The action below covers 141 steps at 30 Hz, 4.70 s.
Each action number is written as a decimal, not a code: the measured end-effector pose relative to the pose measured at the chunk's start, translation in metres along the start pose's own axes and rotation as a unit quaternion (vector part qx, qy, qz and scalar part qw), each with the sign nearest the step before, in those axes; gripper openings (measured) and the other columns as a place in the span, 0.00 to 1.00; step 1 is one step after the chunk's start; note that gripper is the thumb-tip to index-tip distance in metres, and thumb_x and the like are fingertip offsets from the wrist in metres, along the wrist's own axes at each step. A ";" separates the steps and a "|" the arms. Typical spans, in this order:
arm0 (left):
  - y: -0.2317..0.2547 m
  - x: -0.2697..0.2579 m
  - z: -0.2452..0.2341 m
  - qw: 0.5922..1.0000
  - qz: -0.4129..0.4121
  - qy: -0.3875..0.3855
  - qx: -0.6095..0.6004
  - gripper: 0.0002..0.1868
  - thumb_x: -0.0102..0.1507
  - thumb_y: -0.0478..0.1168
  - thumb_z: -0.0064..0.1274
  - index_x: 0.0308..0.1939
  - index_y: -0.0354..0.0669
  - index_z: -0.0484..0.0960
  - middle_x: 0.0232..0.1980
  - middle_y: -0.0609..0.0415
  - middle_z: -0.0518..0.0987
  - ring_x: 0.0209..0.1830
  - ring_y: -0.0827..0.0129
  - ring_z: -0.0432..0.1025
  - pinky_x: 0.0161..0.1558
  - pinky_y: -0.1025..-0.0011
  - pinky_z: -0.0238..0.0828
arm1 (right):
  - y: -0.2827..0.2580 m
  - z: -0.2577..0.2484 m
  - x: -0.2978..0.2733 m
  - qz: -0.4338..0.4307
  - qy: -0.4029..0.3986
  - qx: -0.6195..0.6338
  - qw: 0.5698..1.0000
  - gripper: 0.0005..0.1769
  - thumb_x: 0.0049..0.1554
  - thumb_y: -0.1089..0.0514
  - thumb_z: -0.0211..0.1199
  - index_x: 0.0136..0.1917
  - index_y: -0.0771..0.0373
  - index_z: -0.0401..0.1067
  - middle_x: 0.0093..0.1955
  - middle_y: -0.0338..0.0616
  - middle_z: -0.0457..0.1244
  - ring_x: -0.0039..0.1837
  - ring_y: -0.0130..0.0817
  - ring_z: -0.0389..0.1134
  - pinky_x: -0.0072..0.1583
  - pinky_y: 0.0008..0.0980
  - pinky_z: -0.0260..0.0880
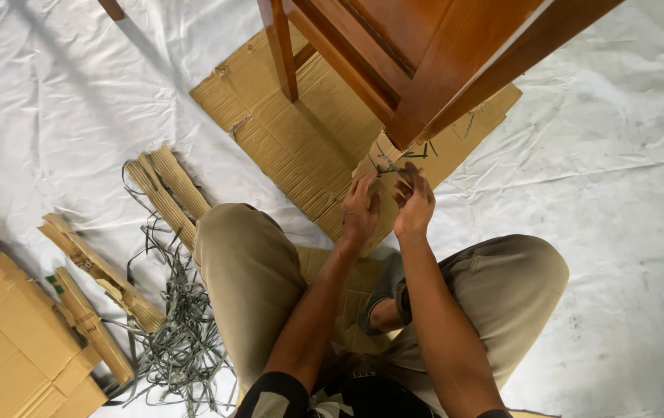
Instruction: The person is wrapping the legs of a wooden chair with cardboard strips and securing them with plastic string.
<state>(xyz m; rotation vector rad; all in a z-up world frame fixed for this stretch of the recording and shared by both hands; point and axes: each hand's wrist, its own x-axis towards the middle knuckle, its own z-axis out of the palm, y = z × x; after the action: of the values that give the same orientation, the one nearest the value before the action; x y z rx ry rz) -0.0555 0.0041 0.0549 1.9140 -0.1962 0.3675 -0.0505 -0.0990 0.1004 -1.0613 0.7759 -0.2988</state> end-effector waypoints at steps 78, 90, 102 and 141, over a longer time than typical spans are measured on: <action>-0.093 -0.078 -0.255 0.849 -0.443 0.285 -0.045 0.11 0.54 0.51 0.69 0.38 0.58 0.91 0.29 0.58 0.85 0.33 0.70 0.80 0.41 0.70 0.76 | 0.195 0.092 -0.108 0.009 -0.464 -0.379 0.801 0.13 0.62 0.54 0.65 0.59 0.54 0.80 0.50 0.44 0.71 0.48 0.28 0.71 0.46 0.27 0.75; -0.064 -0.048 -0.223 0.864 -0.355 0.285 -0.213 0.12 0.55 0.44 0.70 0.37 0.42 0.87 0.31 0.53 0.83 0.32 0.73 0.73 0.39 0.73 0.67 | 0.152 0.093 -0.121 0.037 -0.507 -0.246 0.825 0.10 0.62 0.59 0.67 0.56 0.64 0.77 0.45 0.43 0.67 0.46 0.27 0.67 0.51 0.32 0.74; -0.067 -0.031 -0.170 0.832 -0.378 0.289 -0.284 0.09 0.61 0.44 0.66 0.32 0.49 0.82 0.31 0.54 0.84 0.29 0.78 0.73 0.34 0.81 0.67 | 0.115 0.058 -0.092 0.112 -0.342 -0.217 0.908 0.09 0.60 0.52 0.70 0.44 0.59 0.77 0.22 0.25 0.46 0.21 0.13 0.46 0.25 0.16 0.45; -0.095 0.004 0.025 0.828 -0.398 0.139 -0.371 0.06 0.69 0.46 0.57 0.40 0.52 0.78 0.36 0.58 0.81 0.34 0.74 0.75 0.38 0.74 0.69 | 0.107 -0.103 0.051 0.085 -0.042 -0.289 0.953 0.22 0.56 0.42 0.73 0.53 0.61 0.78 0.43 0.44 0.64 0.39 0.32 0.58 0.35 0.31 0.57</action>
<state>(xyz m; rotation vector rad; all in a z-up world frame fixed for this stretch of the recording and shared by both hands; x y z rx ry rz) -0.0188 0.0159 -0.0358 1.0081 0.5798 -0.0227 -0.1010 -0.1459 -0.0413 -1.5338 0.8970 0.1353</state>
